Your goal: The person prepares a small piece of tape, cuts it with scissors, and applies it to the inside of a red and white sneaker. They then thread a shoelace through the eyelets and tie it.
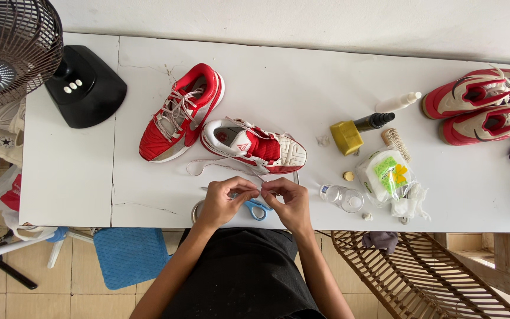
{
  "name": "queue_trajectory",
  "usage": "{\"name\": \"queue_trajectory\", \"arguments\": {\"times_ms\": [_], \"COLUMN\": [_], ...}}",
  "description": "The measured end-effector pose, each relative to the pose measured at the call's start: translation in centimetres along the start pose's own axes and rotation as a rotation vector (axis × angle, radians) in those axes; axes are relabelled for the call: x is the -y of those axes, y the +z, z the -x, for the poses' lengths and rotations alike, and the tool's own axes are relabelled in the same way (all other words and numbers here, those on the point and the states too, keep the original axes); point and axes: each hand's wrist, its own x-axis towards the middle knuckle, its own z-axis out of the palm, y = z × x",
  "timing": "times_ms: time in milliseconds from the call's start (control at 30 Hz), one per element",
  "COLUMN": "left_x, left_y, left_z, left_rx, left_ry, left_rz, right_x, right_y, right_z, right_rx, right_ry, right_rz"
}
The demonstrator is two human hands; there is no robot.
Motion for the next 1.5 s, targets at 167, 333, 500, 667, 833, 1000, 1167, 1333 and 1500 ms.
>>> {"name": "queue_trajectory", "arguments": {"times_ms": [167, 333, 500, 667, 833, 1000, 1167, 1333, 1500], "left_x": [-0.2, 1.0, 0.2, 2.2, 1.7, 1.1, 1.0, -0.3, -0.6], "left_y": [-0.3, -0.3, -0.3, 0.1, 0.3, 0.4, 0.3, 0.0, 0.3], "left_z": [-0.1, 0.2, 0.0, 0.0, -0.3, -0.5, -0.7, -1.3, -1.5], "left_rx": [0.052, 0.105, 0.132, 0.167, 0.166, 0.154, 0.146, 0.155, 0.164], "left_ry": [-0.012, -0.165, -0.212, -0.281, -0.311, -0.329, -0.375, -0.407, -0.381], "left_rz": [-0.058, 0.165, 0.091, 0.151, 0.146, 0.011, -0.019, 0.018, 0.047], "right_x": [1.2, 1.0, 1.3, 2.1, 1.2, 1.1, 1.4, 0.9, 1.7], "right_y": [-0.2, -0.6, -0.5, -0.3, -0.5, -0.3, 0.1, 0.1, 0.1], "right_z": [0.3, 0.5, 0.7, 0.9, 0.7, 0.7, 0.7, 0.4, 0.1], "right_rx": [0.089, 0.074, 0.029, 0.034, 0.046, 0.072, 0.074, 0.04, 0.075], "right_ry": [0.017, -0.002, -0.029, -0.099, -0.118, -0.202, -0.214, -0.211, -0.192], "right_rz": [0.078, 0.16, 0.256, 0.385, 0.381, 0.459, 0.408, 0.388, 0.382]}}
